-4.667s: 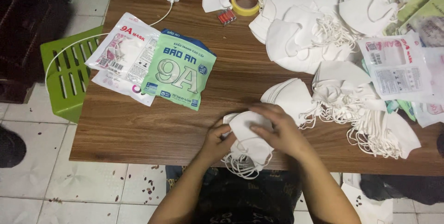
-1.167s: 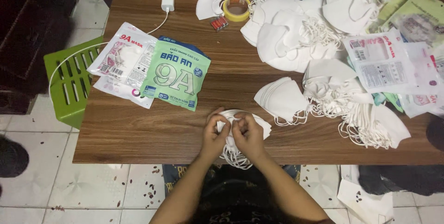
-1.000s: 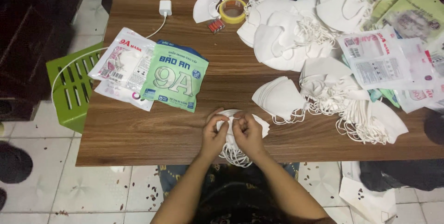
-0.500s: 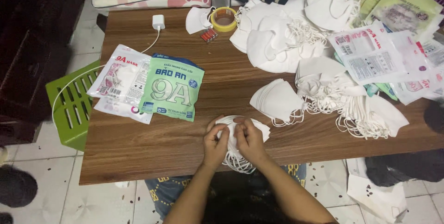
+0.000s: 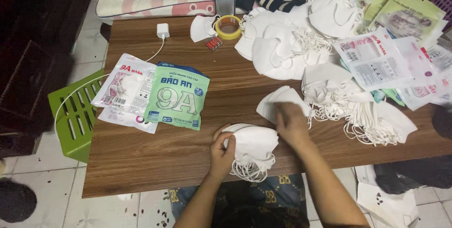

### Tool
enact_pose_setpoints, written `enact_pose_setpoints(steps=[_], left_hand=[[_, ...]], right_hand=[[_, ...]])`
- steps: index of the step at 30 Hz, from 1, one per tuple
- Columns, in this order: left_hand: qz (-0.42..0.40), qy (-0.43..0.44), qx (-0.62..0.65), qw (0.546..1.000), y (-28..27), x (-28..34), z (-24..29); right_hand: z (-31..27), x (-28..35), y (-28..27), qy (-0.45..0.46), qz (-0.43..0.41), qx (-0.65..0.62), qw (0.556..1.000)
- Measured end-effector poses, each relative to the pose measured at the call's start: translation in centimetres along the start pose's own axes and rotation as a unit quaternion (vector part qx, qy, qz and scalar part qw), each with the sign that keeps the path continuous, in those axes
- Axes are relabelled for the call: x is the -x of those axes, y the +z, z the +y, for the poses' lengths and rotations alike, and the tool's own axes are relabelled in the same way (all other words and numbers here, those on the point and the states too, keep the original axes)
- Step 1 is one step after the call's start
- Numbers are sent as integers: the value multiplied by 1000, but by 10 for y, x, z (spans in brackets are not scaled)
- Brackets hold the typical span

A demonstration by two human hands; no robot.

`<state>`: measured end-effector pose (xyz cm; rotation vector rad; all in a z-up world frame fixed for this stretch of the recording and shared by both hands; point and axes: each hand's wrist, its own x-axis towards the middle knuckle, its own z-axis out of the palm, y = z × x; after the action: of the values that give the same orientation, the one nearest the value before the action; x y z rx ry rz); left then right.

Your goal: Stacking individual face masks from a pile into neat stacks on a table

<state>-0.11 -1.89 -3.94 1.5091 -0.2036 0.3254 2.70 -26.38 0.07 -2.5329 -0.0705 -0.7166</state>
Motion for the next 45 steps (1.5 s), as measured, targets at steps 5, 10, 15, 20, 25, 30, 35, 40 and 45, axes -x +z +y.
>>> enact_pose_setpoints(steps=[5, 10, 15, 20, 25, 30, 35, 40, 45], left_hand=[[-5, -26, 17, 1000, -1, 1, -1], [-1, -49, 12, 999, -2, 6, 8], [16, -71, 4, 997, 0, -7, 13], [58, -72, 8, 996, 4, 0, 12], [103, -115, 12, 988, 18, -21, 5], [122, 15, -44, 991, 67, -67, -40], [63, 77, -76, 992, 141, -85, -67], [8, 71, -55, 996, 199, -105, -86], [-19, -84, 21, 996, 175, -118, -34]], right_hand=[[45, -10, 5, -29, -96, 168, 981], [34, 10, -9, -8, -136, 199, 971], [31, 12, -26, 61, -208, 207, 954], [-12, 0, -74, 129, -280, 152, 939], [1, 4, -75, 125, -329, 115, 929], [-4, 30, -73, 114, -353, 105, 923], [8, 61, -44, 92, -317, 67, 942], [10, 72, -19, 7, -236, 1, 972], [10, 66, -3, 22, -217, -1, 976]])
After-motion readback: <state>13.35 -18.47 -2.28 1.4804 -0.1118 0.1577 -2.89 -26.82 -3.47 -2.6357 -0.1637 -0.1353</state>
